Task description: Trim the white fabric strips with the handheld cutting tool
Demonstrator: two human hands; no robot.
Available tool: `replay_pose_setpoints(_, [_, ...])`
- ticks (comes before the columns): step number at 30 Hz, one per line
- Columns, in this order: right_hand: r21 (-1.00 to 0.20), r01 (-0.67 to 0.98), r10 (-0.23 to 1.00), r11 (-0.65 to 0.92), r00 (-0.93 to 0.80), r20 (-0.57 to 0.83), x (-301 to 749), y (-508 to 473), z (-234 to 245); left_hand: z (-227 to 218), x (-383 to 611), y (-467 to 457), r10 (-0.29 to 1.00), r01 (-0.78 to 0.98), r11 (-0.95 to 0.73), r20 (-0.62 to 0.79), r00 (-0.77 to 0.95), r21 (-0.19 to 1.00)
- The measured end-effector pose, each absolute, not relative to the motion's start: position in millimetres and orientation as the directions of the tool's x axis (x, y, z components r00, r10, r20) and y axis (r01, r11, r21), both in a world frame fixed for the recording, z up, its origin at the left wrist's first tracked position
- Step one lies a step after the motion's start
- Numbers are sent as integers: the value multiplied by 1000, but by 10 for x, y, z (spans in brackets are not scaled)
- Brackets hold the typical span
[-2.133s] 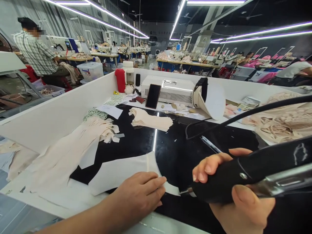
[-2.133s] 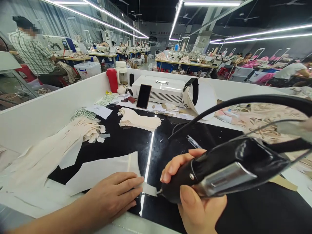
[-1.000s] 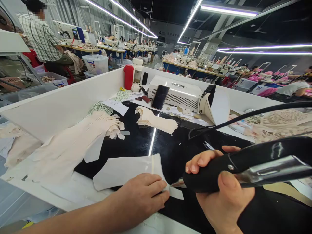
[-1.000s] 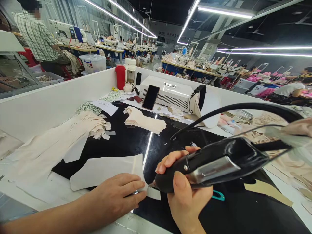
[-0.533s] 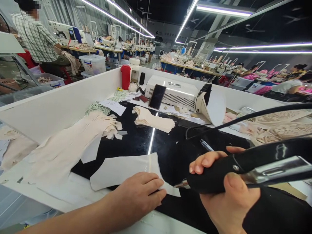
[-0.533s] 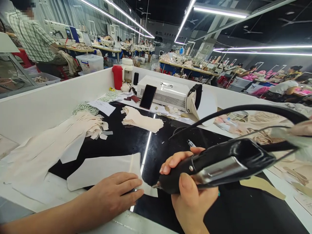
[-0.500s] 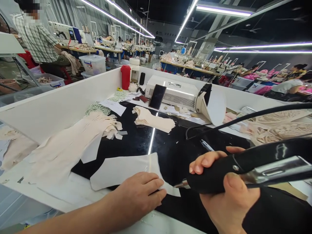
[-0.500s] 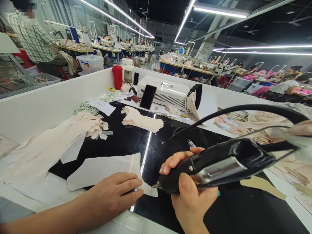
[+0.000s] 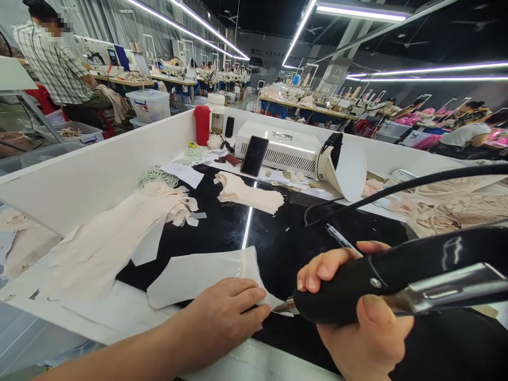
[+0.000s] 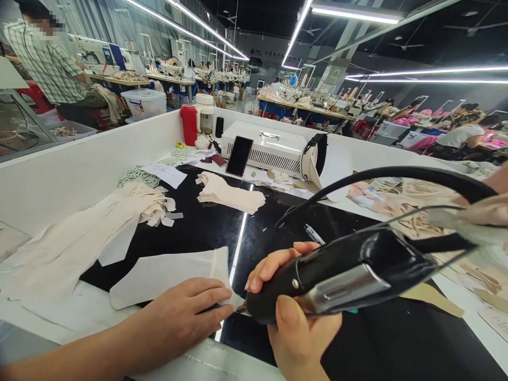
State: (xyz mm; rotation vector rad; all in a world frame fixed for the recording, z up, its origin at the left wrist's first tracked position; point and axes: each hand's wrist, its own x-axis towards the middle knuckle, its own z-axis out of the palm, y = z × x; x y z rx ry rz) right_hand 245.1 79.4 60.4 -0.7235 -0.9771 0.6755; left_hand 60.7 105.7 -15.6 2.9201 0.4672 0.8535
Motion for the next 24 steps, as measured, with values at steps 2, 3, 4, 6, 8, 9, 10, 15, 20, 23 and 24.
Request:
replay_pose_setpoints(2, [-787, -182, 775, 589, 404, 486, 2432, 803, 579, -142, 607, 1055, 306, 275, -952, 516, 800, 137])
replay_pose_setpoints(3, [-788, -183, 775, 588, 408, 483, 2426, 808, 571, -135, 607, 1054, 304, 275, -952, 519, 799, 134])
replay_pose_setpoints(4, [-790, -183, 776, 585, 410, 480, 2424, 811, 568, -128, 606, 1053, 303, 275, -952, 520, 799, 132])
replay_pose_setpoints(6, [-797, -183, 782, 576, 409, 471, 2429, 810, 576, -123, 604, 1054, 302, 276, -952, 521, 798, 130])
replay_pose_setpoints(8, [-802, -187, 787, 568, 410, 462, 2449, 799, 594, -129, 602, 1058, 303, 270, -953, 522, 798, 140])
replay_pose_setpoints(9, [-800, -189, 785, 569, 414, 460, 2464, 792, 602, -137, 602, 1061, 300, 263, -954, 523, 798, 146])
replay_pose_setpoints(10, [-798, -189, 781, 572, 423, 460, 2480, 784, 609, -146, 601, 1065, 295, 256, -955, 526, 798, 149])
replay_pose_setpoints(15, [-783, -185, 757, 593, 459, 465, 2556, 747, 606, -175, 602, 1074, 272, 242, -962, 545, 793, 129])
replay_pose_setpoints(20, [-798, -170, 775, 578, 423, 470, 2567, 726, 585, -176, 598, 1070, 286, 247, -958, 546, 787, 145])
replay_pose_setpoints(23, [-793, -177, 771, 583, 431, 470, 2556, 726, 567, -187, 590, 1071, 281, 242, -960, 550, 787, 143])
replay_pose_setpoints(24, [-794, -182, 773, 579, 432, 465, 2555, 728, 562, -190, 588, 1072, 280, 243, -960, 548, 788, 141])
